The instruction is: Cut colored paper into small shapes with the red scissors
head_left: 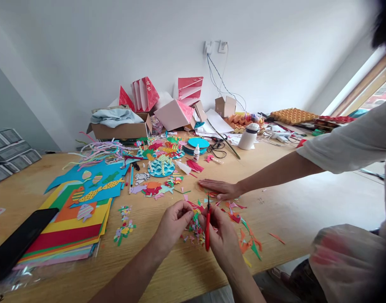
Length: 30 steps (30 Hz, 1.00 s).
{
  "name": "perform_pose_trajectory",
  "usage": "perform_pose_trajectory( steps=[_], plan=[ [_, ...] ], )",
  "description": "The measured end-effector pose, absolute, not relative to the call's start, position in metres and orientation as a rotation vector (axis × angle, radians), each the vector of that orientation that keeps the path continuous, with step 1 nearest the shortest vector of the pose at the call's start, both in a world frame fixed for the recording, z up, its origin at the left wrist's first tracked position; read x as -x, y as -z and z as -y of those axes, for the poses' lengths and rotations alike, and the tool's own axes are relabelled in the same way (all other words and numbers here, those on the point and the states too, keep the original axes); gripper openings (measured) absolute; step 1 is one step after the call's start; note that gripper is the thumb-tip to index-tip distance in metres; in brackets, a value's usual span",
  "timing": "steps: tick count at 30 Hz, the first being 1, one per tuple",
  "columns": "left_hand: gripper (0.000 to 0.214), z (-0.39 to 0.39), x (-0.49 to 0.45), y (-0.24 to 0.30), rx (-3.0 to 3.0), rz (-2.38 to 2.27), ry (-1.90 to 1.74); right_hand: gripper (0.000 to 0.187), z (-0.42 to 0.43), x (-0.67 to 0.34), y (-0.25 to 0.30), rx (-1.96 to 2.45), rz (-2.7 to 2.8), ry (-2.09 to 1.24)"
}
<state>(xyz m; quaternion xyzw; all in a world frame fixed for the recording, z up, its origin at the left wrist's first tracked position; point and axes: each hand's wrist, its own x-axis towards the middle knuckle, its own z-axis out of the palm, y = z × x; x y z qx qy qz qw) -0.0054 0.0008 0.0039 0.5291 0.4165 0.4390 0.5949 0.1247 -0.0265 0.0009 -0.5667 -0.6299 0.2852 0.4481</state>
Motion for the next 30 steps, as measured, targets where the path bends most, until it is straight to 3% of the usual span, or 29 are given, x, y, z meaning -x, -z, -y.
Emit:
perform_pose_trajectory(
  steps=[7, 30],
  plan=[
    [0.017, 0.003, 0.009, -0.013, -1.002, -0.843, -1.061, 0.023, 0.043, -0.126, 0.009, 1.454, 1.784, -0.746],
    [0.014, 0.006, 0.013, -0.019, -0.908, -0.802, -0.964, 0.021, 0.040, -0.121, 0.003, 1.474, 1.772, -0.814]
  ],
)
